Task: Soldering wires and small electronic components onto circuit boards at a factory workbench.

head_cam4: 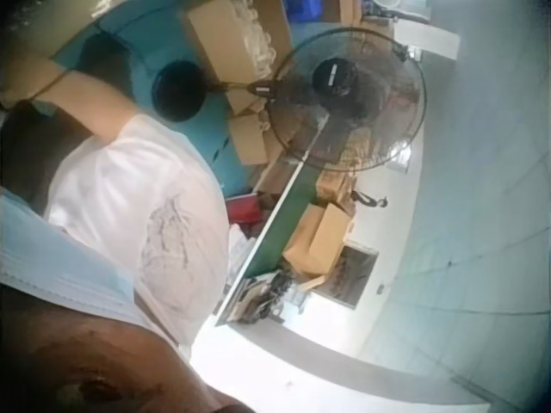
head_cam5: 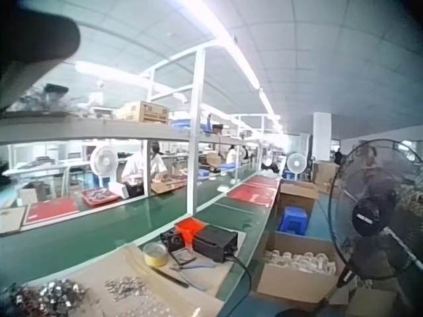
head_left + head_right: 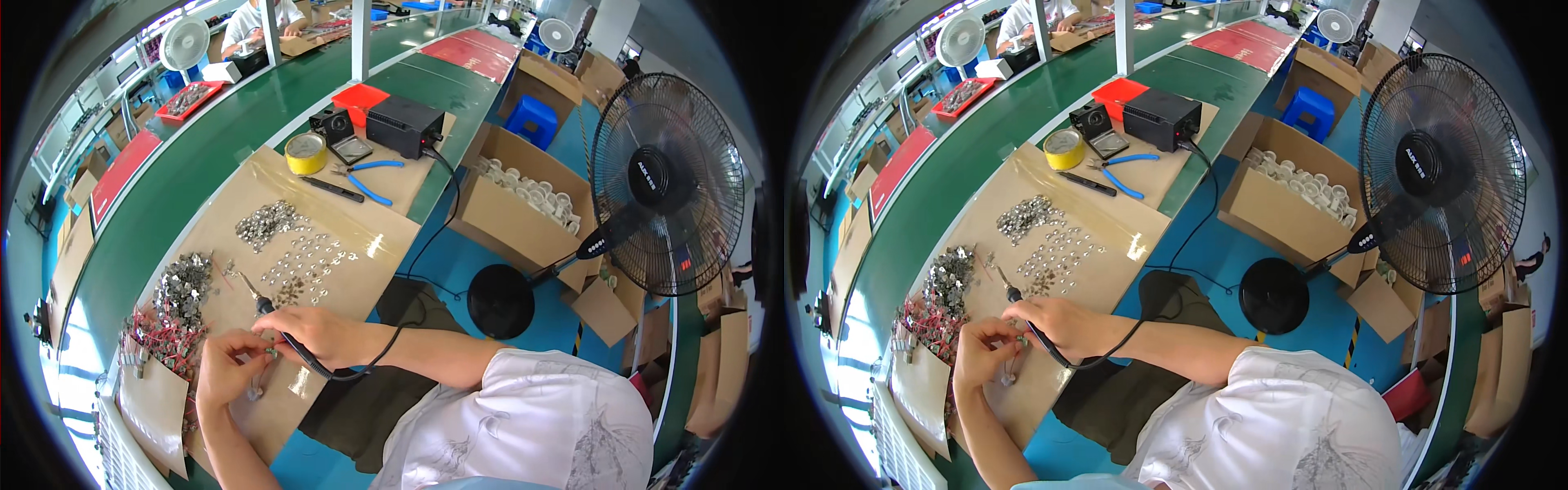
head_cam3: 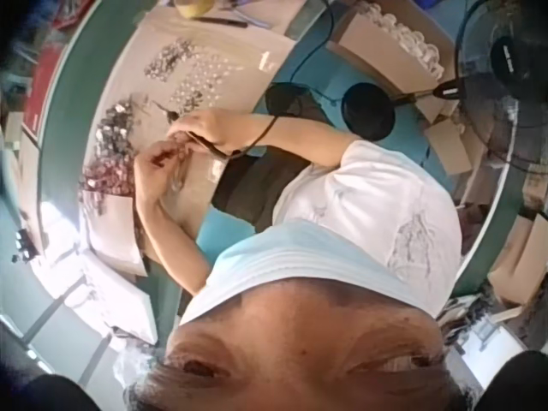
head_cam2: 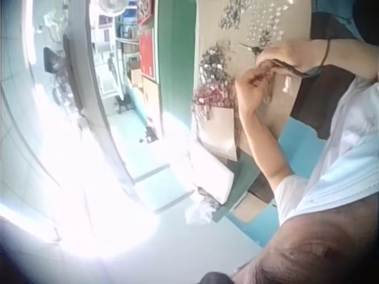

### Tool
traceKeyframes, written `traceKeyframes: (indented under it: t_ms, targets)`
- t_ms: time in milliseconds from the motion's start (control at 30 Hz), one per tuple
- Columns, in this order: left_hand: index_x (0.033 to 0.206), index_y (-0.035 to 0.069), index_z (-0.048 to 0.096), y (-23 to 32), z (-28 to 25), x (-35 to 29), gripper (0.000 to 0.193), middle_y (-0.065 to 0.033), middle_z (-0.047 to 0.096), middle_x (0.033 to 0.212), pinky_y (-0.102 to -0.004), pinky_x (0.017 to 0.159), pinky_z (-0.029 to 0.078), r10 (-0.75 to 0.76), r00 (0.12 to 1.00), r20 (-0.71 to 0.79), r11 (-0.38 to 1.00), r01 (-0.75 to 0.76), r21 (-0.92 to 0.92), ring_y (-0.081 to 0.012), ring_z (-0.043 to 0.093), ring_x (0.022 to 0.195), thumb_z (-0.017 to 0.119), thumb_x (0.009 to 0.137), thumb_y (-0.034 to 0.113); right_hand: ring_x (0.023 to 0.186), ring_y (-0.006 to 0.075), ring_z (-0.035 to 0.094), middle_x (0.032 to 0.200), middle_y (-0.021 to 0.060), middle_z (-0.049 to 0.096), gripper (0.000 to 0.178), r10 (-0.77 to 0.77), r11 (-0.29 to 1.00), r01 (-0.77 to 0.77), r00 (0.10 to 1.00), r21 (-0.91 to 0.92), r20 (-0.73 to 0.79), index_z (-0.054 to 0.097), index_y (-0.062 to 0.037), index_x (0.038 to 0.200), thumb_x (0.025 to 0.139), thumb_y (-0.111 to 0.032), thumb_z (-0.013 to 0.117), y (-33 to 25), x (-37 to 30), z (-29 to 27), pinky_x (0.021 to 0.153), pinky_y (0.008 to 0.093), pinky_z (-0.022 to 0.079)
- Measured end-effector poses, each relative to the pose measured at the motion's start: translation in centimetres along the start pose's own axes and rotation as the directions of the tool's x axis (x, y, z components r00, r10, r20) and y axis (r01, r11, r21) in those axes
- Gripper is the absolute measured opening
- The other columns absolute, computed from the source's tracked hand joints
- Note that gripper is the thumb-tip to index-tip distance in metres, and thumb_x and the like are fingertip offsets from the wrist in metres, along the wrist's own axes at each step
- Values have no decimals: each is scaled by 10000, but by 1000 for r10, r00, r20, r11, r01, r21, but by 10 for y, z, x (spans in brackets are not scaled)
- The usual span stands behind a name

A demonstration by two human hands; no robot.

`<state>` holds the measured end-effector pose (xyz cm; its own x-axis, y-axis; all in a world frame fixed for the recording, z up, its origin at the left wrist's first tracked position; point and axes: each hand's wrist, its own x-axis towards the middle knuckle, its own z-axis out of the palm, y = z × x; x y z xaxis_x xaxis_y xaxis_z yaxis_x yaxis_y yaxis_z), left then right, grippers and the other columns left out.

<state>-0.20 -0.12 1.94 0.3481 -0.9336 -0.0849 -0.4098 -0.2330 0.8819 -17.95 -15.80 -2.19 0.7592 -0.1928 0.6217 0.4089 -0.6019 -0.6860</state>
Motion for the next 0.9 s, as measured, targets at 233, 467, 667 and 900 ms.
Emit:
traceKeyframes:
  t_ms: [233,467,667,900]
  targets:
    - [975,-27,810,-1,6,0,208,-87,801,915,-278,673,520,-55,998,10,996,56,-70,-97,675,782,834,769,-36,923,330,697,1048,154,686,432,-13,995,9,999,101,36,595,-23,1281,868,70,682,4,2,3,810,433,571]
    - [948,-64,786,7,6,1,146,-85,783,851,-260,676,562,-135,991,1,991,135,12,-117,697,725,811,804,-73,868,324,708,995,152,692,415,52,993,-45,996,106,-71,607,-26,1262,869,70,702,0,4,-4,775,419,578]
    - [974,-72,796,4,6,-1,161,-90,776,837,-263,671,562,-86,996,-37,995,83,-60,-123,699,730,797,813,-82,829,285,707,913,98,679,465,-43,999,42,986,-7,-164,628,-47,1291,861,68,760,14,3,0,738,391,568]
    - [932,-27,818,1,-2,7,118,-33,735,724,-273,604,493,-94,984,-153,994,85,-65,-81,641,659,800,897,84,807,271,723,931,113,724,465,4,989,-33,981,-146,-194,668,-74,1280,854,52,805,6,-1,-8,726,372,575]
